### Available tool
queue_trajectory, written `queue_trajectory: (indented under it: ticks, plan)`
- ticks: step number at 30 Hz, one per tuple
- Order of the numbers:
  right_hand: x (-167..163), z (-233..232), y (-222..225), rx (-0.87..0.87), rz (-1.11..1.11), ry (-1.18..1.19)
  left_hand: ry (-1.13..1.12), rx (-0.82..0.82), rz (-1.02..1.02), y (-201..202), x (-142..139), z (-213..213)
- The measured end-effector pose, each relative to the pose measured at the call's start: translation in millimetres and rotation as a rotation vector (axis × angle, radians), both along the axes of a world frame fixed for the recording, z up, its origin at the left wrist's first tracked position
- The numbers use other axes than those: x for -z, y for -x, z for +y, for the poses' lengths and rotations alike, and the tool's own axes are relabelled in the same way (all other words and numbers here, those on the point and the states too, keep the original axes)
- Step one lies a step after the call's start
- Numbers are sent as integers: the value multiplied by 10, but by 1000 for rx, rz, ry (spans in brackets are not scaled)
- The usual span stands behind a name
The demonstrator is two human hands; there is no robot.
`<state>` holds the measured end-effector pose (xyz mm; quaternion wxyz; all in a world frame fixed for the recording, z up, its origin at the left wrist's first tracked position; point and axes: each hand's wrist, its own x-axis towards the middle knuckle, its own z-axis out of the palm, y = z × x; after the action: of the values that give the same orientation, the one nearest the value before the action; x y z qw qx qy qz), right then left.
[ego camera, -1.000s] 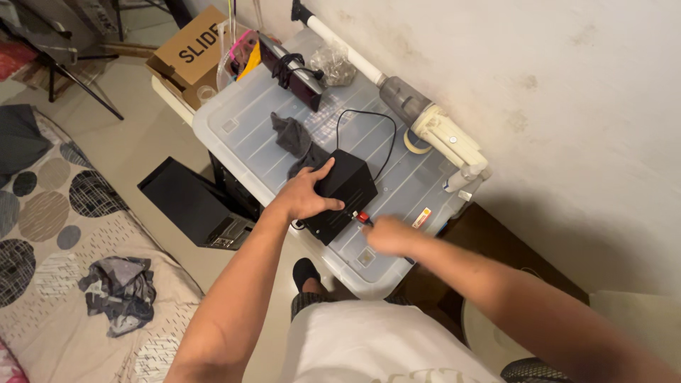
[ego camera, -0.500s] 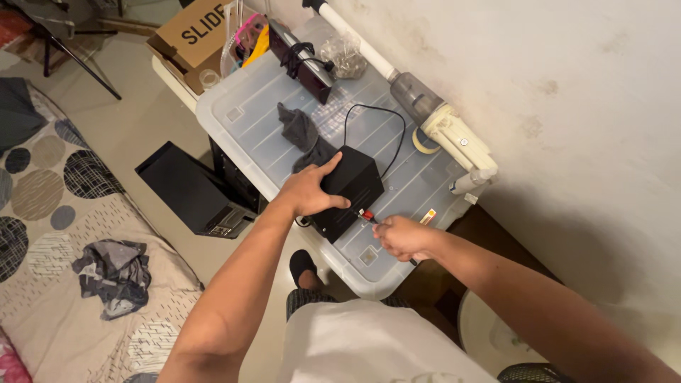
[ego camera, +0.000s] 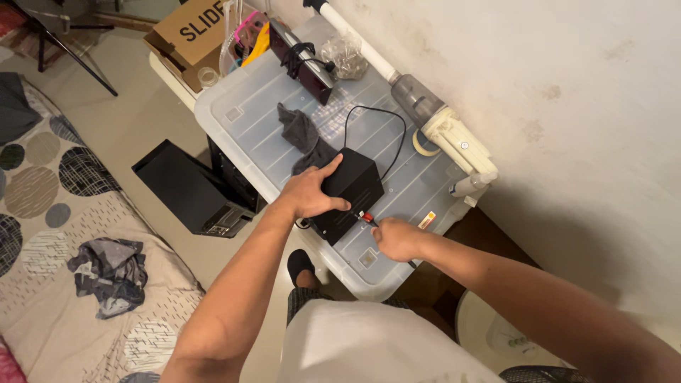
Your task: The person sits at a table and uses a screwdriver to unscrew and re-tighten screws on the black casing of a handheld vacuum cleaner, rotating the device to reach different sides while working on the screws.
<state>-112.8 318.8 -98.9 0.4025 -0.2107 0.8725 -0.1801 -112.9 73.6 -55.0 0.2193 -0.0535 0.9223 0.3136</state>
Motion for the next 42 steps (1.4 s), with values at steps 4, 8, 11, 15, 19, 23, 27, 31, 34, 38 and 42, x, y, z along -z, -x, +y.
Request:
queue_trajectory:
  ticks: [4,8,11,15,19,23,27,31,34,38,42]
  plan:
    - [59,-4,-22,-53,30,-33,8,-3,-14,0,-18,-7]
    - [152,27,-54,-167,109,-53,1,-3,-13,-2,-14,12]
    - [223,48,-86,-340,291,23,19,0,-19,-1,-15,19]
    - [260,74,-172,-241,332,-31,10,-3,-27,-1,-19,25]
    - [254,38,-102,-50,195,13,-26,-11,-3,-39,-27,-9]
    - [216,142,155,531,-498,90,-27,-21,1,-50,-40,-14]
    - [192,258,211,779,-834,141,-14,-20,-12,-35,-51,8]
    - [146,215,58,455,-472,168,-23,-27,-10,-46,-51,24]
    - [116,146,-127,78,172,-20,-24,-26,-4,-46,-43,22]
    - [153,173,-228,40,384,108,-37,-30,8,-41,-29,5]
    - [254,208,6,624,-417,131,-47,-44,17,-53,-21,-6]
